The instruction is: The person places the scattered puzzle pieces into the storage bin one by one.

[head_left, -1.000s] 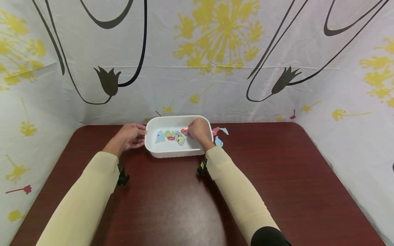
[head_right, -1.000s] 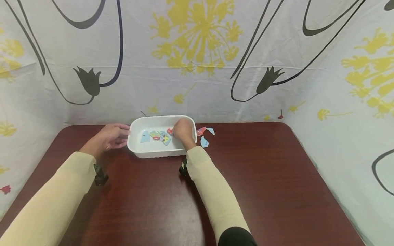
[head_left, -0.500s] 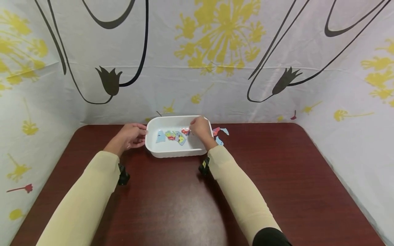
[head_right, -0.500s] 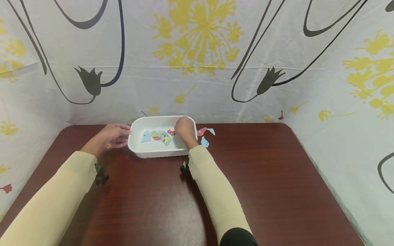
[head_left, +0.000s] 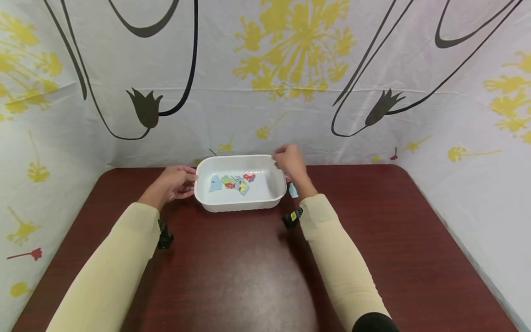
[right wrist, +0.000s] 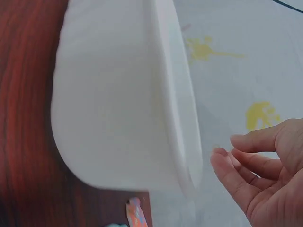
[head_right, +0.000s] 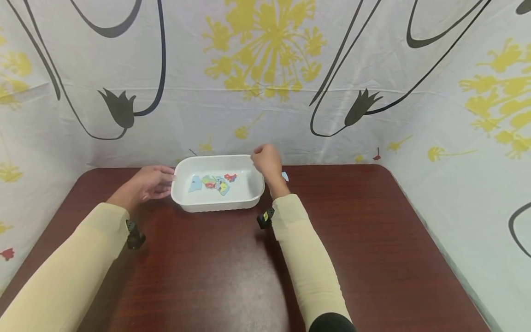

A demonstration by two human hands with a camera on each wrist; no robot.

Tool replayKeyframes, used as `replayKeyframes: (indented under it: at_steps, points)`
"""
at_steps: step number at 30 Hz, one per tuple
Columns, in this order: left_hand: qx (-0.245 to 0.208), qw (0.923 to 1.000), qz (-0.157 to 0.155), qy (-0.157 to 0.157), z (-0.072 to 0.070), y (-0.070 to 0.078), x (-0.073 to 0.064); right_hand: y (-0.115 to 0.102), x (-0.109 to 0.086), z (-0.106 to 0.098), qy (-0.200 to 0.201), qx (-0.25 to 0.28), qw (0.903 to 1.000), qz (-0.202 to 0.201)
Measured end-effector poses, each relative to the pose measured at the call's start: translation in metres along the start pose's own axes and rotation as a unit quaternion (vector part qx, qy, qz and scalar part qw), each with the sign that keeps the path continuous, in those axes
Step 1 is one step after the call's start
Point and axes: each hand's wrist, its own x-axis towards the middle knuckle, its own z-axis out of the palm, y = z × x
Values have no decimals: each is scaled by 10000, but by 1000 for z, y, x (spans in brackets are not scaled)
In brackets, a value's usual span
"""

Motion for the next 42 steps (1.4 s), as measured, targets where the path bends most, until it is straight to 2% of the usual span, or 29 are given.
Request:
replayKeyframes:
  at_steps: [4,11,20,29,38,42]
  points:
    - [-6,10000,-8,-15,0,0,-1,8,-3,-13,113,116,9999,14]
    - [36,10000,19,-26,0,1,-2,32,-7,-25,351,-150,9993,16]
    - [12,10000,8,27,1,1,-2,59,-18,-26,265,301,9977,541]
    - [71,10000,54,8,0,0,-2,84,-28,-22,92,252,9958,880]
    - [41,10000,14,60,1,-2,-2,100,-34,-13,-118,210,9956,909]
    - [3,10000,37,47,1,-2,-1,101,-36,-10,-44,-113,9963,845]
